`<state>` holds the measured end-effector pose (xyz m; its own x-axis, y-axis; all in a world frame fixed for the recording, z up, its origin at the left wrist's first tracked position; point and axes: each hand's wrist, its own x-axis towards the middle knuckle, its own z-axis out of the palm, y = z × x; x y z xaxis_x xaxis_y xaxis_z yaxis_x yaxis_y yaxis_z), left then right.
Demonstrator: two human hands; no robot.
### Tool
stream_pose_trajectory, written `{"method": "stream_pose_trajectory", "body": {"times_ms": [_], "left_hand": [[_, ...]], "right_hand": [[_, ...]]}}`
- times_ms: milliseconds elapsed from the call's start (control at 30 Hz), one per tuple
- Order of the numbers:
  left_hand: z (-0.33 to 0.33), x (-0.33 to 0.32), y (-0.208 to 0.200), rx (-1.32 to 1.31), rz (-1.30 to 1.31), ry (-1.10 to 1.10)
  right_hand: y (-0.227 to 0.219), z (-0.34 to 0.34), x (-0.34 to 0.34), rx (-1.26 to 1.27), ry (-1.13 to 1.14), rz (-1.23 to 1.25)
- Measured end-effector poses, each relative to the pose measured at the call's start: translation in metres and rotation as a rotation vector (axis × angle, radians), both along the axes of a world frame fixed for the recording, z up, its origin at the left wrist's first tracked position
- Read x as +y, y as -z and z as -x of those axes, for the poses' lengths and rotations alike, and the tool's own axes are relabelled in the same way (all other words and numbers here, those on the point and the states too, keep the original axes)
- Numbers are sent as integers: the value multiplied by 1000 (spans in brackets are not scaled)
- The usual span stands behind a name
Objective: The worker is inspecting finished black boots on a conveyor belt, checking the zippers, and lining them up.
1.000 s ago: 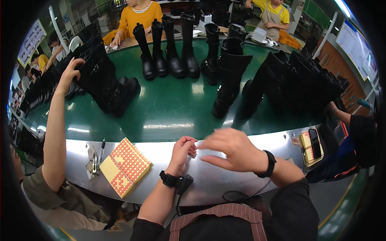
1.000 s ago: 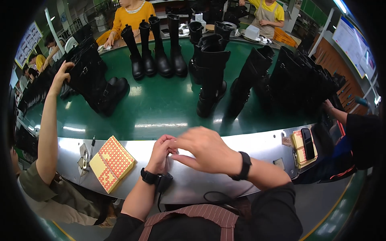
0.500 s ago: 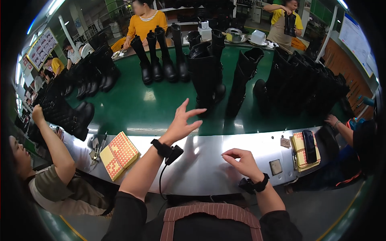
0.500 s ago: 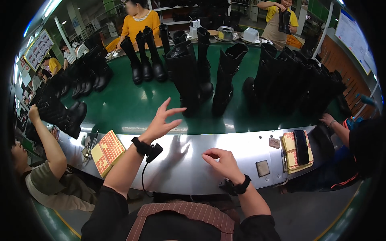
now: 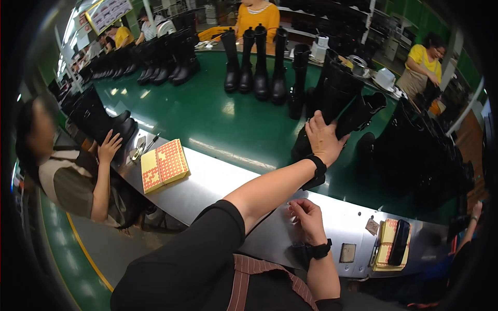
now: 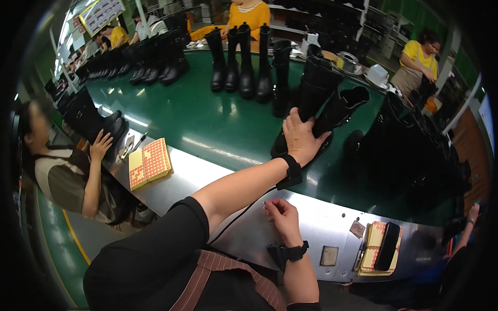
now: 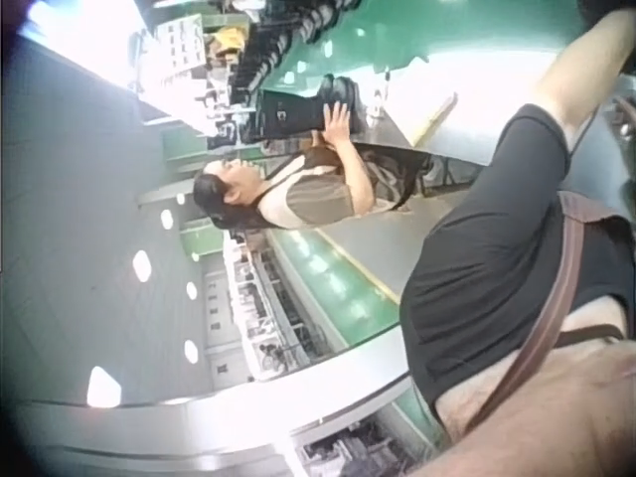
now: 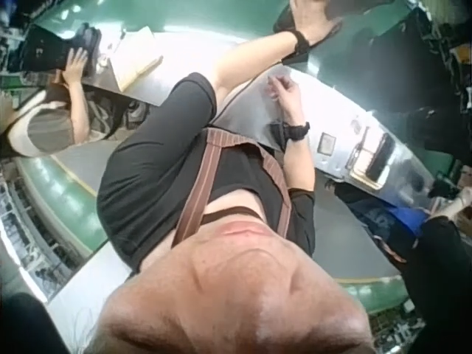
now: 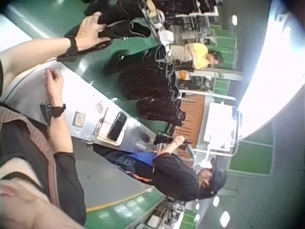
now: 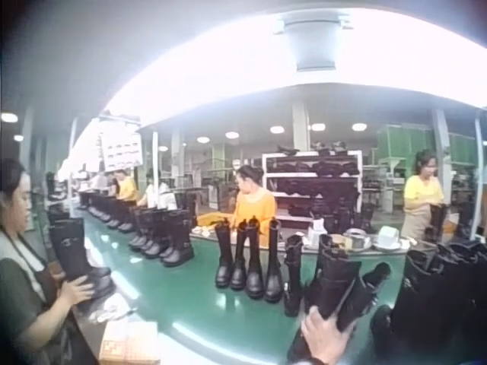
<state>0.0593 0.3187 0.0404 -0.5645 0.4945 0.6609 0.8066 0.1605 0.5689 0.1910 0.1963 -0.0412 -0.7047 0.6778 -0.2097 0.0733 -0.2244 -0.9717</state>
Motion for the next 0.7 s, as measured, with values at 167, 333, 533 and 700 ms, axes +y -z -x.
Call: {"method": "stream_pose_trajectory", "body": {"times_ms": [167, 333, 533, 700], "left_hand": [[45, -26, -1, -291, -149, 188], [118, -95, -37, -141, -256, 110], [220, -154, -68, 176, -333, 15], [286, -166, -22, 92, -255, -156]], "right_hand": [[-4, 1, -1, -38, 36, -17], [2, 3, -2, -37, 33, -119], [8, 6, -1, -55, 37, -146], [3, 5, 1, -93, 57, -106]]}}
